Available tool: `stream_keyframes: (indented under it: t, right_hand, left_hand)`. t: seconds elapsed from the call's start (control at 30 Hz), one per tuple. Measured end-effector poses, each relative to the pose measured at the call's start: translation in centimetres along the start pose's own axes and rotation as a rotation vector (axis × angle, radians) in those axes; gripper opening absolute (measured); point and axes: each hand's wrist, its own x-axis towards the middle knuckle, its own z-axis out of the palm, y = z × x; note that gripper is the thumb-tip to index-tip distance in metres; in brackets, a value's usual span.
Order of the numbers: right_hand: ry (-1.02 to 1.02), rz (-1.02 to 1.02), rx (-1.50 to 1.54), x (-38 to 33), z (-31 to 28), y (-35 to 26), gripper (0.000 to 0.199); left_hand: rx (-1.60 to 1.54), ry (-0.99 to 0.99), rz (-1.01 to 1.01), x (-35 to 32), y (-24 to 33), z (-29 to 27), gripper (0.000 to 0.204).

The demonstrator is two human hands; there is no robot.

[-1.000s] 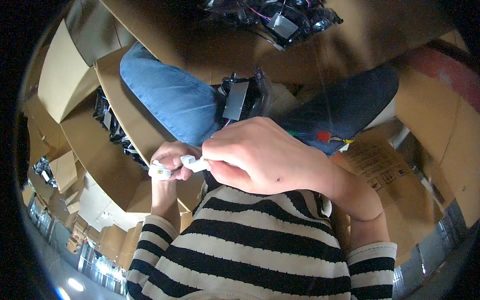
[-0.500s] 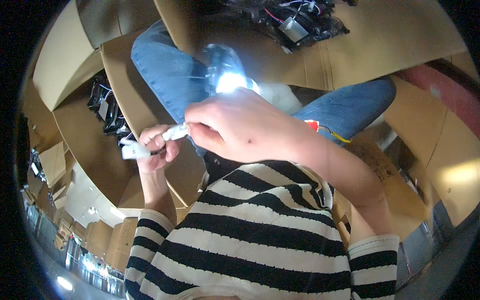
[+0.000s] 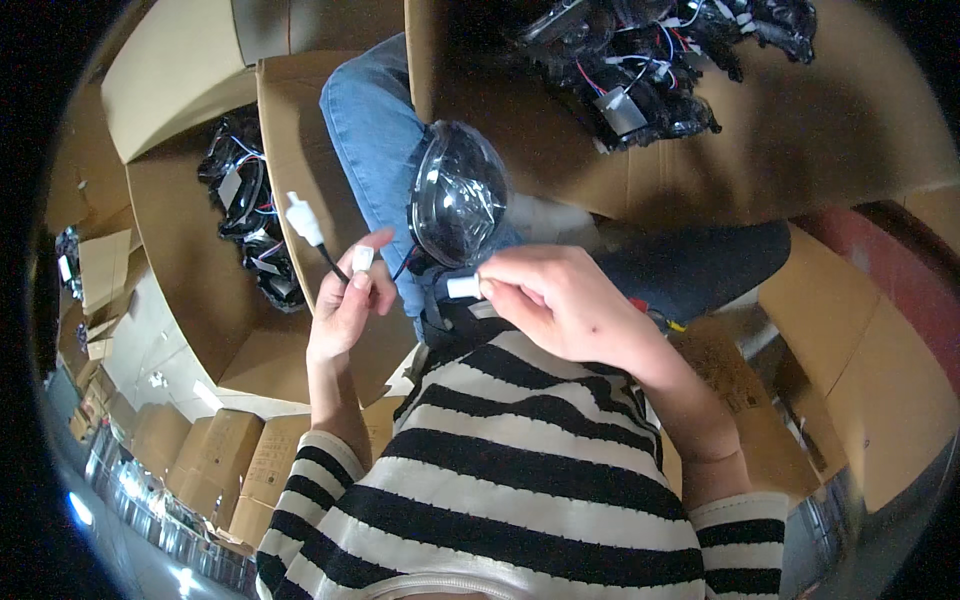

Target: The person tests light assemblies by repeatedly picking up a light from a cardboard box, connecting its wire connector to a power cable, disconnecting it, and placing the light into another cardboard box.

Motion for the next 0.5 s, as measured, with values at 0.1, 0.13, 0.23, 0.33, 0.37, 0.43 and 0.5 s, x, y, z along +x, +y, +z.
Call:
stream_keyframes:
  t: [0.1,0.13,0.23,0.33,0.37,0.43,0.5]
  right_hand:
    - [-0.056,0.068,0.022,-0.6,-0.4,-0.7,0.008]
    - [-0.054,0.051,0.046,-0.7,-0.3,-0.7,0.008]
    - [-0.025,-0.016,0.105,-1.4,0.5,0.0,0.007]
    - [-0.039,0.001,0.146,-1.5,0.5,-0.3,0.006]
    - [-0.058,0.042,0.190,-1.6,0.4,-0.3,0.005]
    - [-0.075,0.093,0.269,-1.6,0.2,0.5,0.004]
    - [0.099,0.104,0.395,-1.4,0.1,2.3,0.007]
  left_hand:
    - [-0.003,0.029,0.055,0.1,0.6,0.8,0.044]
    - [-0.003,0.042,0.046,0.1,0.6,1.0,0.044]
    - [0.121,0.122,0.024,-0.2,1.6,1.9,0.037]
    - [0.181,0.150,-0.048,-1.3,1.7,1.1,0.023]
    - [0.184,0.147,-0.049,-1.3,1.6,1.3,0.023]
    - [0.254,0.076,0.067,-1.3,1.3,1.6,0.022]
    - [0.219,0.059,0.009,-1.9,1.2,1.2,0.023]
